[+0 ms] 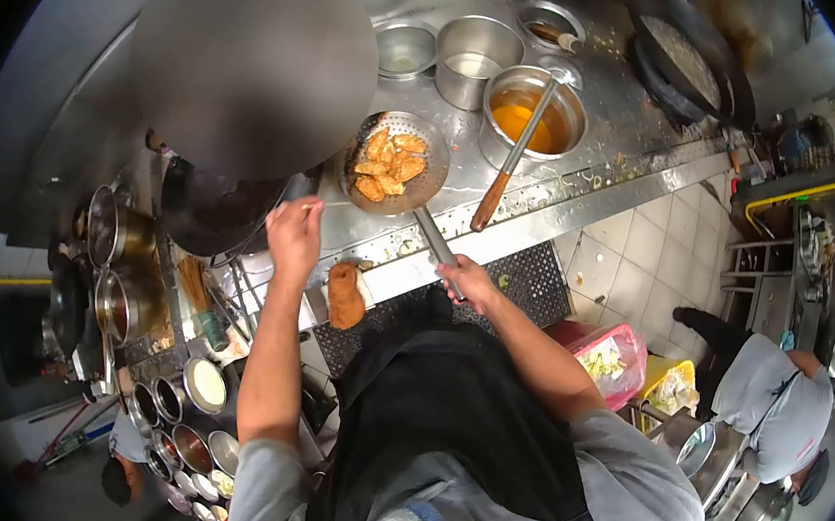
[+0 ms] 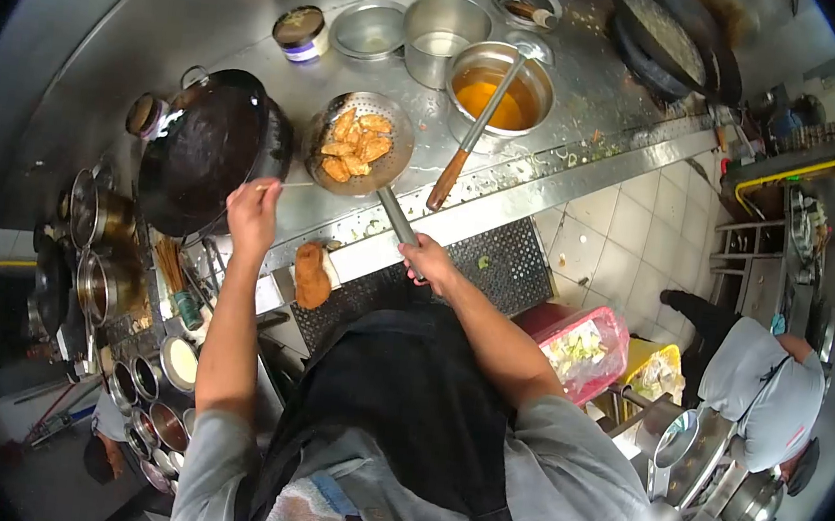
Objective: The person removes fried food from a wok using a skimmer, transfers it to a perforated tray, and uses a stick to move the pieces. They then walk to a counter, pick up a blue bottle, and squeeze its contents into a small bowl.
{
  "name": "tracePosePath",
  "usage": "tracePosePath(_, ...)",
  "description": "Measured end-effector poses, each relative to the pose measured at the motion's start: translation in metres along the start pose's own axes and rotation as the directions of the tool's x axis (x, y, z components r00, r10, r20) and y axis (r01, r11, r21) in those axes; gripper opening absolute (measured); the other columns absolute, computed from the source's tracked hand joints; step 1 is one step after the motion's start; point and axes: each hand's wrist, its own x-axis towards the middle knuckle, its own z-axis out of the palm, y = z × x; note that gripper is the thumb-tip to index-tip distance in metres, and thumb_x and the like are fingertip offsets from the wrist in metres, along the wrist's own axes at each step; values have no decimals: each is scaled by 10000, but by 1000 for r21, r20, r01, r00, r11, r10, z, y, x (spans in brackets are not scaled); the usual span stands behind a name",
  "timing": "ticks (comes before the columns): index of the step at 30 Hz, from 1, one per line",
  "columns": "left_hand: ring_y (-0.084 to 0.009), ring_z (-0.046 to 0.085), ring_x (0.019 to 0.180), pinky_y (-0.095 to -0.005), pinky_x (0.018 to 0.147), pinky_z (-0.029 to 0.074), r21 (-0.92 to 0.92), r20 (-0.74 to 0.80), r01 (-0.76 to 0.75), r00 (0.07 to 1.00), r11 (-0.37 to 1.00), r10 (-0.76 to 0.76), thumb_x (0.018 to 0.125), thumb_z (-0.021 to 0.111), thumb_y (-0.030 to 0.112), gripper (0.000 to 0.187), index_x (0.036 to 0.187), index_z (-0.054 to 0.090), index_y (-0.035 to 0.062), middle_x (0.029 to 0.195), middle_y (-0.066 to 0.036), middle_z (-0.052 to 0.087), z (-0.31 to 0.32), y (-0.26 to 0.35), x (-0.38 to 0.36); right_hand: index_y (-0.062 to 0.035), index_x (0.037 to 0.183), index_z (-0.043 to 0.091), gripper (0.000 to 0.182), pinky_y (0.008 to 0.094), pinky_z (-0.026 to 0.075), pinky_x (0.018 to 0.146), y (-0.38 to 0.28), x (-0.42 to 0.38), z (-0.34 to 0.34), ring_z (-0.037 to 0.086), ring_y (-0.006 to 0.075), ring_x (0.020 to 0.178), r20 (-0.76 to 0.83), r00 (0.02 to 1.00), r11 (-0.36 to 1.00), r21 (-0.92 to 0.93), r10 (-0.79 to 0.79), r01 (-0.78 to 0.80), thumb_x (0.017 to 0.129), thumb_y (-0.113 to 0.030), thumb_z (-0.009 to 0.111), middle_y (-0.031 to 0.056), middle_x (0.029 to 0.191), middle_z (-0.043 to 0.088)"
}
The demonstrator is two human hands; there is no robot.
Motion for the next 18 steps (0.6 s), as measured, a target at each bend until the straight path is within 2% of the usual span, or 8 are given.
tracePosePath(2, -270, 630, 803, -396, 803, 441, 47, 117, -27, 993, 999, 21, 888, 667, 141, 56, 898, 695, 93, 855, -74, 697, 33, 1, 21, -96, 1128, 522, 288, 270, 421, 465, -3, -12, -5, 506, 93, 550, 5, 1000, 998, -59, 14, -13, 941, -294, 617, -5, 767, 531)
tracePosePath(6, -279, 626, 782, -405, 787, 445, -20, 164, -31, 986, 999, 34, 889, 665, 154, 63, 893, 694, 98, 822, -80, 689, 76, -16, 36, -80, 1120, 525, 285, 278, 425, 458, 3, -9, -8, 512, 96, 550, 22, 1000, 1000, -10, 7, -7, 945, -285, 616, 2, 759, 533)
tracePosePath(7, -283, 624, 775, -407, 782, 448, -20, 170, -27, 985, 999, 30, 889, 664, 157, 65, 889, 692, 98, 804, -82, 682, 82, -21, 38, -65, 1076, 543, 245, 250, 391, 411, 2, -9, -6, 505, 92, 543, -8, 1000, 1000, -19, 0, 0, 951, -259, 625, -1, 755, 522)
tracePosePath(12, -296, 620, 762, -417, 766, 456, -44, 151, -52, 987, 998, 58, 887, 663, 164, 73, 875, 683, 95, 772, -89, 668, 89, -20, 45, -66, 1074, 536, 242, 263, 403, 430, 3, -6, -8, 504, 95, 543, 17, 1000, 999, -32, 14, -13, 955, -262, 615, 2, 754, 521)
tracePosePath(15, -299, 620, 765, -421, 775, 453, 4, 179, -104, 979, 995, 102, 881, 663, 160, 70, 869, 677, 93, 777, -91, 670, 92, -18, 48, -71, 1082, 530, 248, 277, 411, 447, 2, -7, -9, 502, 99, 541, 23, 1000, 999, -47, 22, -21, 954, -268, 610, 4, 754, 520)
tracePosePath(17, -299, 622, 772, -425, 789, 448, 27, 285, -93, 955, 995, 82, 872, 665, 154, 63, 867, 675, 92, 795, -92, 678, 98, -18, 49, -69, 1090, 527, 253, 276, 411, 447, 2, -6, -10, 502, 98, 541, 20, 1000, 998, -56, 23, -22, 955, -267, 610, 4, 755, 519)
tracePosePath(18, -299, 622, 772, -425, 789, 448, 24, 286, -87, 955, 996, 77, 872, 665, 154, 63, 867, 675, 92, 795, -92, 678, 103, -21, 46, -68, 1103, 523, 262, 276, 412, 447, 3, -5, -10, 504, 98, 542, 27, 1000, 998, -54, 16, -14, 955, -266, 610, 3, 756, 518)
